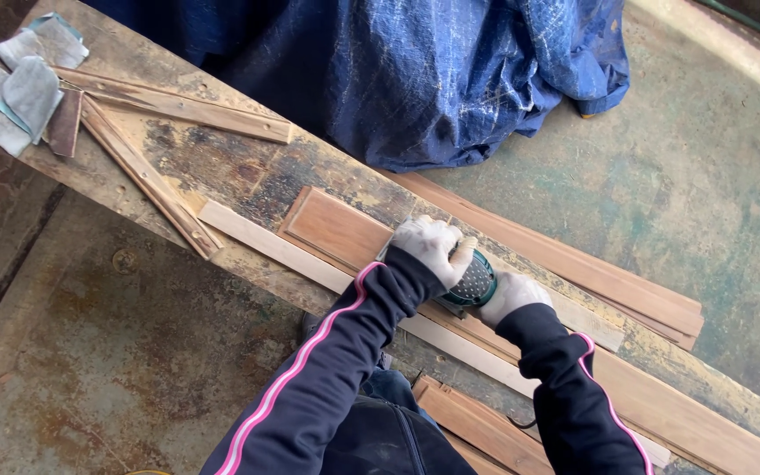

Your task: Sanding wooden planks using manual sandpaper and an electric orbital sander.

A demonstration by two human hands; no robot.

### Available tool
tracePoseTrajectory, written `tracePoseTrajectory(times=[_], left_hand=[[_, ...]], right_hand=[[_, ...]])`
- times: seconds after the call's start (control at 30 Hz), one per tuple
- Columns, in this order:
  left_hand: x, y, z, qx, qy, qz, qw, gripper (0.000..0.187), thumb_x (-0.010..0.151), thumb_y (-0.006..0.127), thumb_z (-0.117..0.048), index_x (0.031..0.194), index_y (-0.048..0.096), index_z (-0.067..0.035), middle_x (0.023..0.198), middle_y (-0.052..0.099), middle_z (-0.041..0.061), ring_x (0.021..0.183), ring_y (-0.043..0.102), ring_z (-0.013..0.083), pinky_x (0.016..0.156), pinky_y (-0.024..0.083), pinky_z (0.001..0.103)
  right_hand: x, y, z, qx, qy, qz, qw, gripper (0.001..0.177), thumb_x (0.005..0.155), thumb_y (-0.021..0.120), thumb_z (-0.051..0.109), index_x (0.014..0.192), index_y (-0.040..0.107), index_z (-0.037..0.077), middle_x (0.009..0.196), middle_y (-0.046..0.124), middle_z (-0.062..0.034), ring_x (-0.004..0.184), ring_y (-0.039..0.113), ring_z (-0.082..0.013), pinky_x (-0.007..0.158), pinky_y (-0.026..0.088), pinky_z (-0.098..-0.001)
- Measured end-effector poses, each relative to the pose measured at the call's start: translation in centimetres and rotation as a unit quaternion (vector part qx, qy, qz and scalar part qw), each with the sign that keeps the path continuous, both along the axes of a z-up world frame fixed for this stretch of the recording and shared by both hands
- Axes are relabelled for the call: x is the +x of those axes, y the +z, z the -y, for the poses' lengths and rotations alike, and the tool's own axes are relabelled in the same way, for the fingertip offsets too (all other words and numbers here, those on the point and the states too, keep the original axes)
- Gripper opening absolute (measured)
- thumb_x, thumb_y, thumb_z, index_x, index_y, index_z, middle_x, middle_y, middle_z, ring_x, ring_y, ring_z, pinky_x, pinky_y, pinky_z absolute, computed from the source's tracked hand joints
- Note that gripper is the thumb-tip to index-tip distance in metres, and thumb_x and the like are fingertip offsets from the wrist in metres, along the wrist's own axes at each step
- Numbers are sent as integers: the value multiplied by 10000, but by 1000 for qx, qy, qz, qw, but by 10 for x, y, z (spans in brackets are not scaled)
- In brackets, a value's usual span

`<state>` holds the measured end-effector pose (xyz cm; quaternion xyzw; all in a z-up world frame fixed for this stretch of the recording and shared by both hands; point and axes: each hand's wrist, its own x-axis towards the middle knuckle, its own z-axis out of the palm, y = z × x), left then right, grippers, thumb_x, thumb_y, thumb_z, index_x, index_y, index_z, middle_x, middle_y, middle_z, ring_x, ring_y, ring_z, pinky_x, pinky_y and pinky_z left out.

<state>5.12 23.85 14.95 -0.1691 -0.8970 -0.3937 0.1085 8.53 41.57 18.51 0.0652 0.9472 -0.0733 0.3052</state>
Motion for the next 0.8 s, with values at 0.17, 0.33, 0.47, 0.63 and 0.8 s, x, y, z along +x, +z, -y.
tracePoseTrajectory(times=[0.17, 0.33, 0.47, 0.63, 0.8], left_hand=[[-38, 2, 70, 25, -11, 0, 1000, 323, 918, 638, -350, 811, 750, -66, 847, 744, 143, 834, 685, 338, 798, 537, 466], [-79, -1, 136, -9, -21, 26, 999, 313, 937, 637, -333, 804, 755, -76, 813, 732, 142, 798, 683, 337, 776, 544, 471], [-109, -11, 171, -33, -11, 30, 999, 310, 964, 620, -314, 795, 750, -89, 816, 727, 130, 790, 682, 336, 767, 546, 470], [-111, -8, 178, -28, -15, 34, 999, 318, 951, 633, -323, 763, 746, -94, 790, 724, 114, 779, 683, 327, 765, 540, 468], [-78, -2, 158, 39, -34, 16, 999, 272, 940, 634, -324, 829, 761, -110, 863, 739, 102, 823, 694, 306, 799, 554, 444]], right_hand=[[-36, 10, 74, -30, 1, 5, 1000, 515, 682, 847, 488, 1002, 770, 91, 933, 770, -174, 927, 744, -335, 861, 579, -425], [-68, 13, 141, -58, -9, 16, 998, 525, 686, 838, 462, 1047, 753, 91, 943, 767, -176, 920, 748, -337, 867, 584, -420], [-90, 14, 182, -69, -22, 17, 997, 518, 706, 822, 431, 1076, 742, 77, 973, 766, -175, 930, 749, -329, 879, 583, -419], [-87, 18, 190, -62, -29, 23, 997, 517, 718, 817, 435, 1068, 739, 63, 984, 763, -181, 936, 747, -333, 879, 582, -422], [-54, 19, 169, -70, -35, 36, 996, 512, 755, 785, 481, 1056, 737, 69, 955, 768, -183, 918, 758, -329, 868, 591, -422]])
